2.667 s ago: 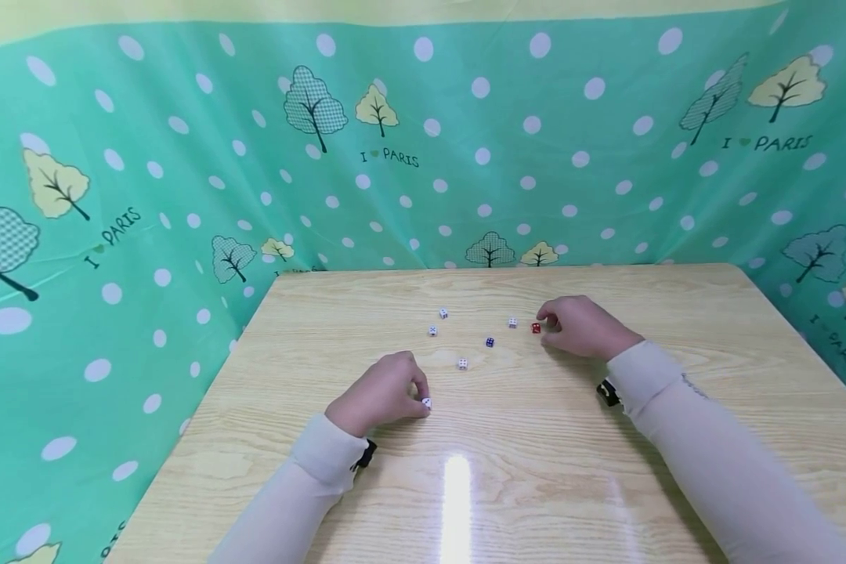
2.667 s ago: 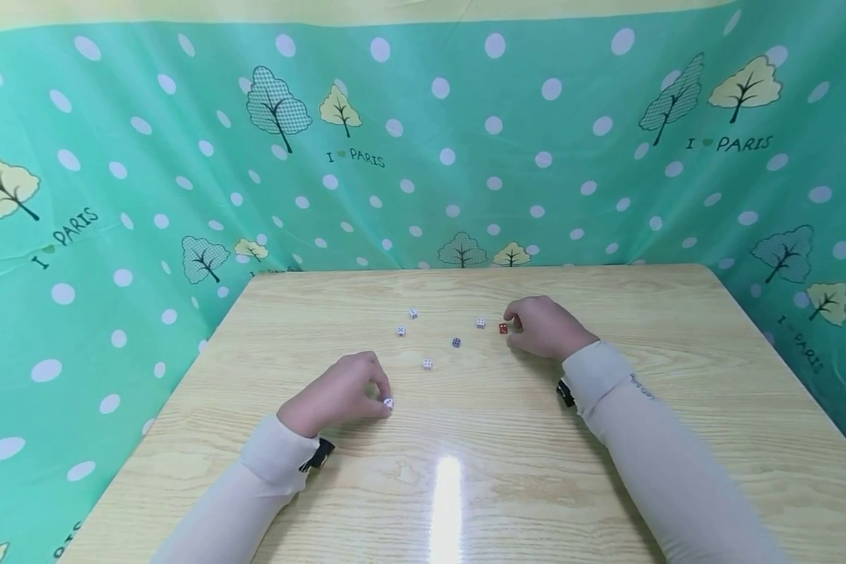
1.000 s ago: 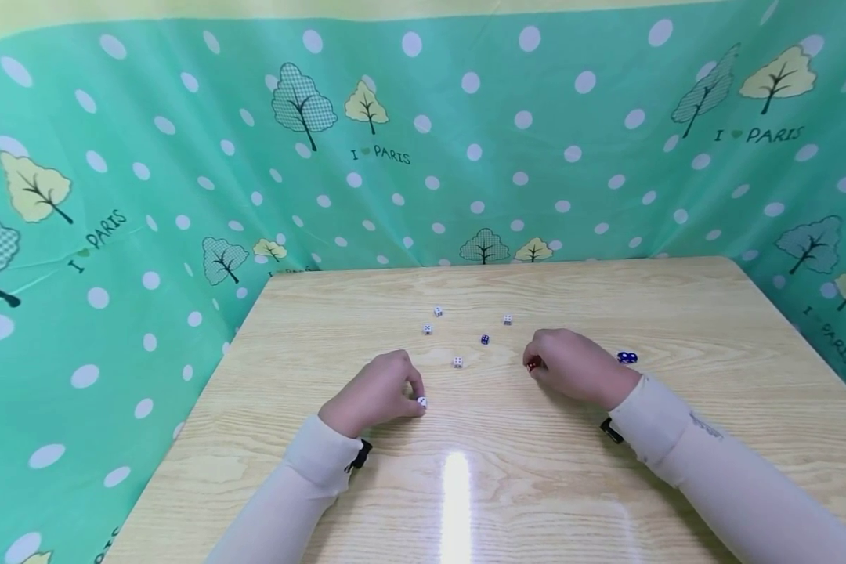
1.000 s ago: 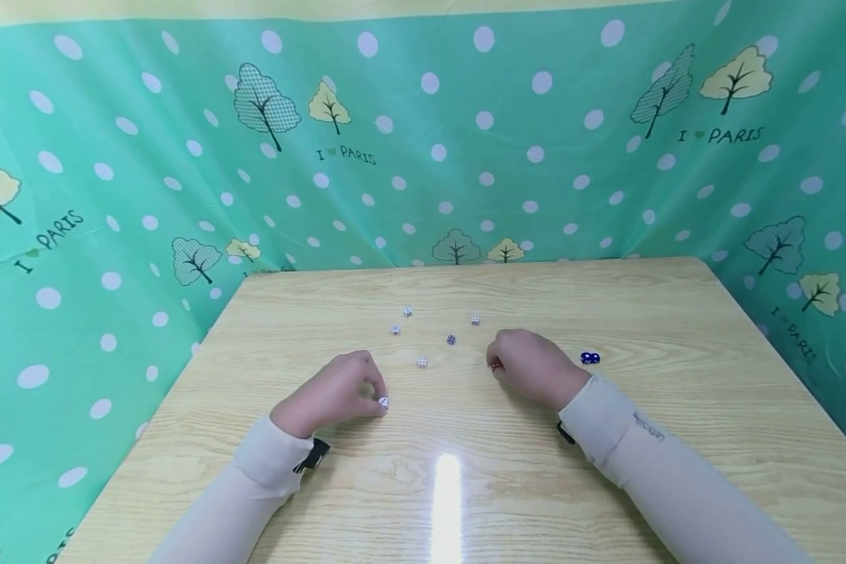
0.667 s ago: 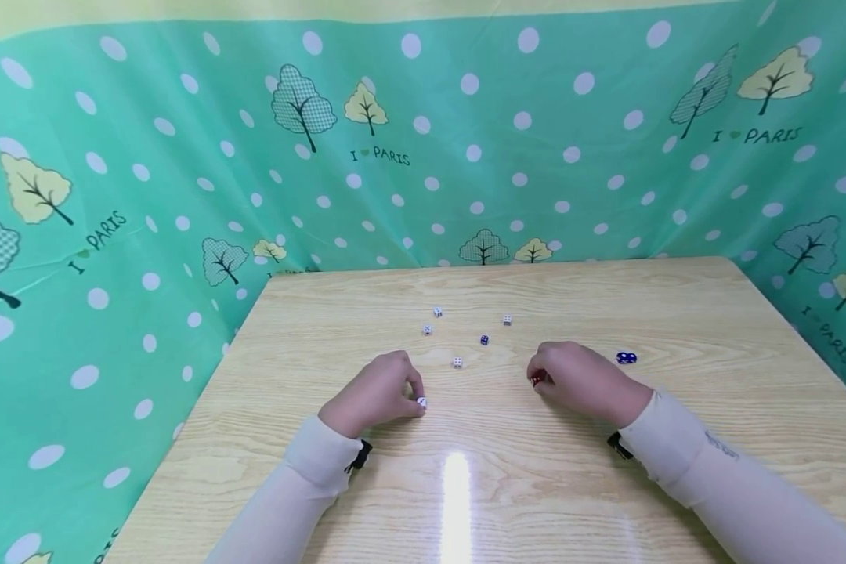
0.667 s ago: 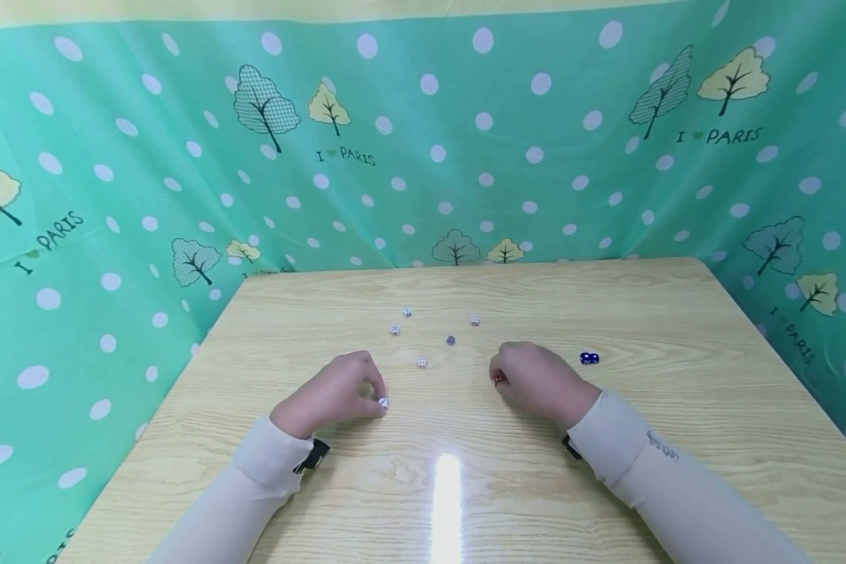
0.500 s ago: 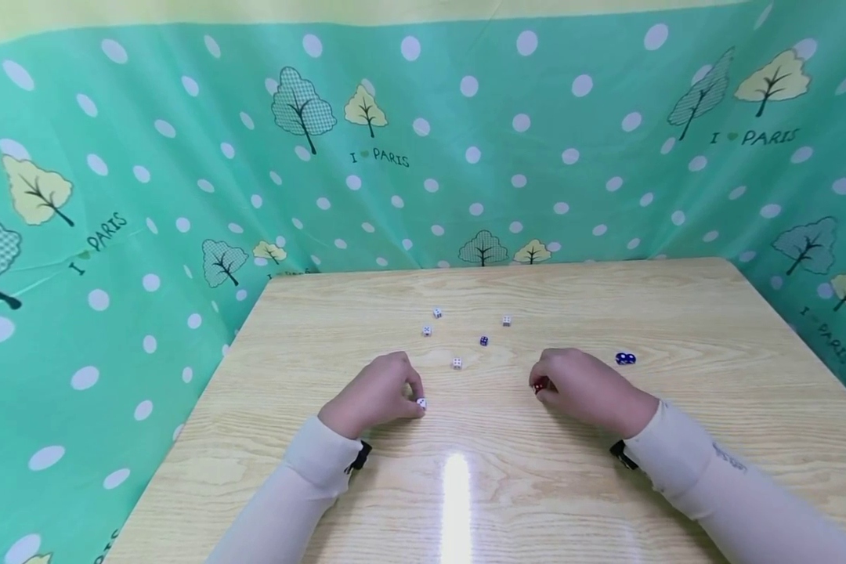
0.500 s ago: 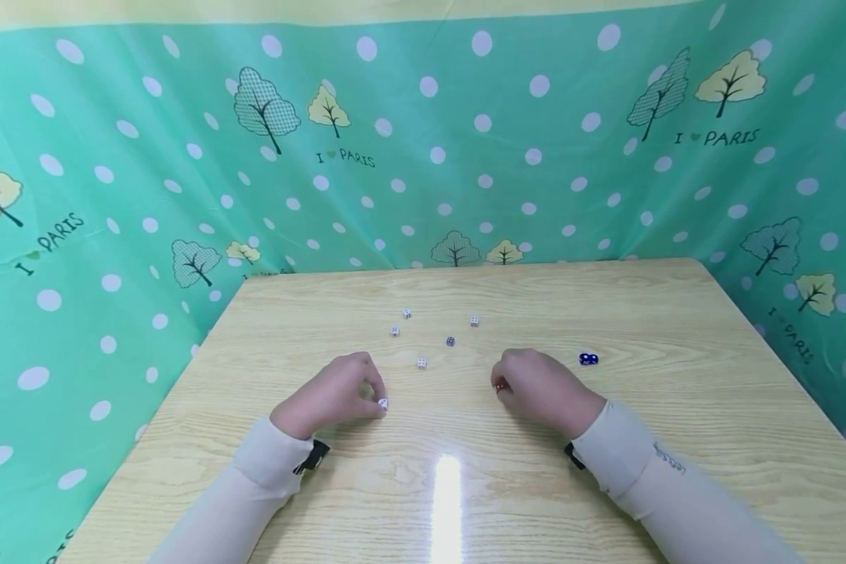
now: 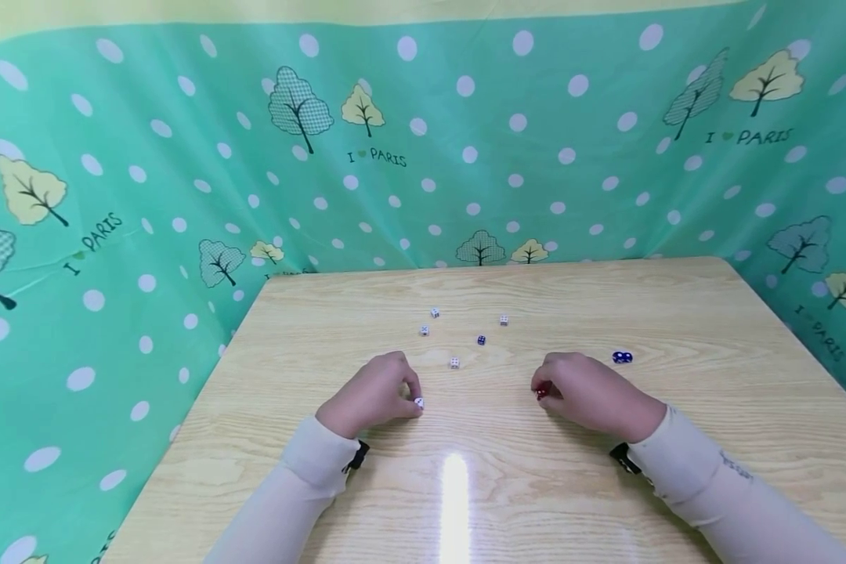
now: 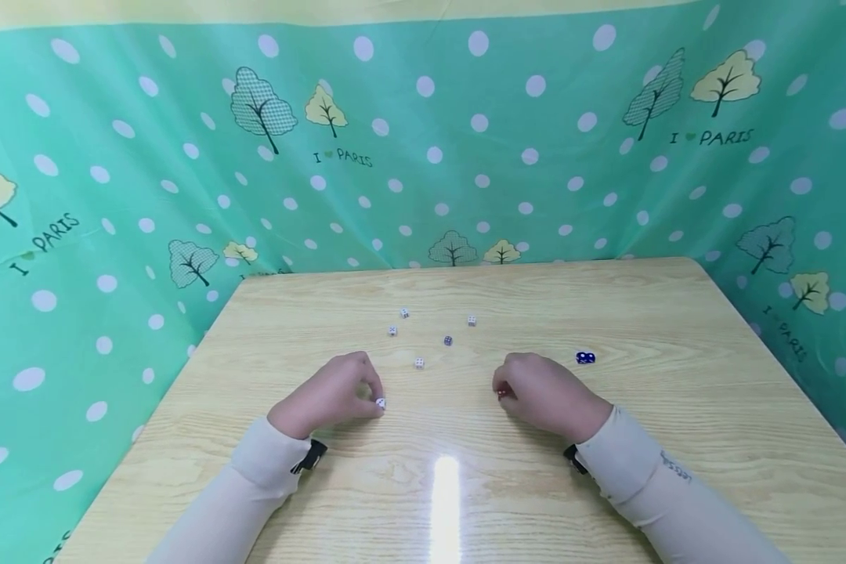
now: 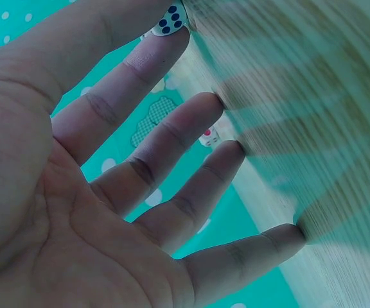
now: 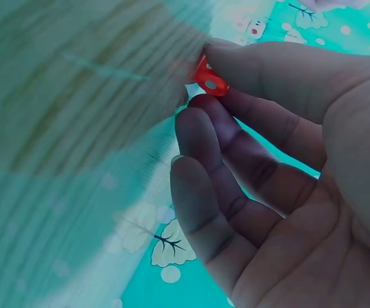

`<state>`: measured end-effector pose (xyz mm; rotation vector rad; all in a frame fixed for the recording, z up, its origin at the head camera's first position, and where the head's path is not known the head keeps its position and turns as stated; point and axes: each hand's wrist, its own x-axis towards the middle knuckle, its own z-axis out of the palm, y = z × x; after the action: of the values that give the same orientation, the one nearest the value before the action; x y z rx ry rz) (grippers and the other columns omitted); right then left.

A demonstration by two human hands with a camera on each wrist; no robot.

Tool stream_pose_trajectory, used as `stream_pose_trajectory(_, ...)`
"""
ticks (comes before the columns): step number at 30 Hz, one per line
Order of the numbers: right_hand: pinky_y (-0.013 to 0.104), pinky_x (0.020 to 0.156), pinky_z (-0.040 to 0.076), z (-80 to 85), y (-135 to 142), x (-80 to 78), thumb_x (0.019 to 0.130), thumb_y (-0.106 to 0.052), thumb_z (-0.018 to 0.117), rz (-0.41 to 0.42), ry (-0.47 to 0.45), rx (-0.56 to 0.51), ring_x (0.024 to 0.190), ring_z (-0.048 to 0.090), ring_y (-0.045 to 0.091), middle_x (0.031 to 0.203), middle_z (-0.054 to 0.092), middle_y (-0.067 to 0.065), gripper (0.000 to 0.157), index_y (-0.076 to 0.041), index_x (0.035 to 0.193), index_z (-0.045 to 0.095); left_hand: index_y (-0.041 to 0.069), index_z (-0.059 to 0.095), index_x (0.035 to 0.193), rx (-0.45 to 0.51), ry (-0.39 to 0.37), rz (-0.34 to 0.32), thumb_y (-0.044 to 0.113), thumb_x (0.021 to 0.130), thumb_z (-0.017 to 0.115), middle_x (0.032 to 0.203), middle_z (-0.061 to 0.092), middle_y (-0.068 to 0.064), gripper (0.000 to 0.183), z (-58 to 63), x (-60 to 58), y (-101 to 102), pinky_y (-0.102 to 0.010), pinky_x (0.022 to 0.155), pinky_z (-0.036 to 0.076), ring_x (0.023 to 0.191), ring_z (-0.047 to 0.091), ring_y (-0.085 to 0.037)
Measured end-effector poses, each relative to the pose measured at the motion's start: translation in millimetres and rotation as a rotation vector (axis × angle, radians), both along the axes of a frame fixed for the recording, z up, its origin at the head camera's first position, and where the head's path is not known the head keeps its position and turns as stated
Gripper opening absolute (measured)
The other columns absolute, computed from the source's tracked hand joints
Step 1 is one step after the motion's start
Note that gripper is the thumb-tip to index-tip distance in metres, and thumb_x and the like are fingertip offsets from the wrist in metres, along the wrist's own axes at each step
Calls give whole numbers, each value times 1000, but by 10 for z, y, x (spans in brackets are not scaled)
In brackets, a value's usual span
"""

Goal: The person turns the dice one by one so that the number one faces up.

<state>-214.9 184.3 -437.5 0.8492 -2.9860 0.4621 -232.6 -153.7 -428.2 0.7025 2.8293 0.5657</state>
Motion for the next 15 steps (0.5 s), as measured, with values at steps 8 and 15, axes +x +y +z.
stream_pose_trajectory(8,24,69,51,22,11,1,84,-12,85,49,11,10,75,54,1,88,65,-10,15,-18,95,78,24,73,70,2,-14,13,19,80,91,91,60,0,20,-1,2,1,-34,73,44,78,50,-17)
stream_pose_trajectory(15,24,68,50,35,5,6,84,-13,86,56,25,16,73,52,2,86,62,-11,15,-20,93,76,23,75,70,-4,5,-7,19,80,90,89,60,0,19,4,-7,17,-34,72,43,77,49,-18)
